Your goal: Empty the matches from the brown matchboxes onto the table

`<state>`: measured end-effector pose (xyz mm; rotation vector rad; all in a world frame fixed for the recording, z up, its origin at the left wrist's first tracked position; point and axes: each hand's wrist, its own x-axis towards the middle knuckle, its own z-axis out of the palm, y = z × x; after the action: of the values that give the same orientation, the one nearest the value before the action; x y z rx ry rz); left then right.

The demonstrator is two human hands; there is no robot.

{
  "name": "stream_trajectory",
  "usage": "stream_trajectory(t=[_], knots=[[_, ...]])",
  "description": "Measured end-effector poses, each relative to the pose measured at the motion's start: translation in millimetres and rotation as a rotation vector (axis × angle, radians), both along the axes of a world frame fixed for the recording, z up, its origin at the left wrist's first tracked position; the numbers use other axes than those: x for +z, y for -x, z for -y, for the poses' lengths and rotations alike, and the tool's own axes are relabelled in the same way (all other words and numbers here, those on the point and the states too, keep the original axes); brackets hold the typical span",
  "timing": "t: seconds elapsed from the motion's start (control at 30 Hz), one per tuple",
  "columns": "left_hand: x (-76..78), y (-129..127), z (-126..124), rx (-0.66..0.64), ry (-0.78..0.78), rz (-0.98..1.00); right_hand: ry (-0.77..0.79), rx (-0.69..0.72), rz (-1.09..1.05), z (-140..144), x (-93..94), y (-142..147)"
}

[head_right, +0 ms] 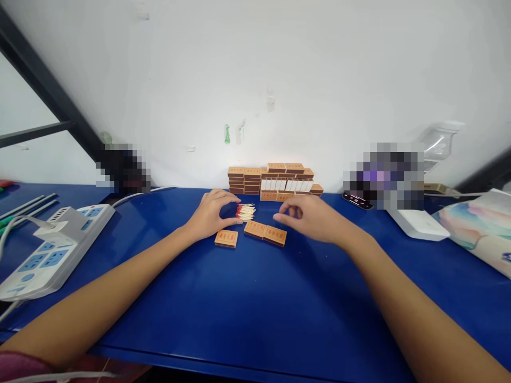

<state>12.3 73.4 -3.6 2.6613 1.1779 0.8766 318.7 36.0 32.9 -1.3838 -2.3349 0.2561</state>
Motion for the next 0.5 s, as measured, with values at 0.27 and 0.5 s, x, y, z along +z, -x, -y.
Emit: stream_trajectory(t=[0.27,0.5], knots=[[0.9,-1,3,-0.028,-0.032,0.009,0.066,0.074,0.132,18,-9.8,17],[7.5,-10,21,-0.078,-0.044,0.066,0.044,-0.021,0.231,13,-3.4,2]])
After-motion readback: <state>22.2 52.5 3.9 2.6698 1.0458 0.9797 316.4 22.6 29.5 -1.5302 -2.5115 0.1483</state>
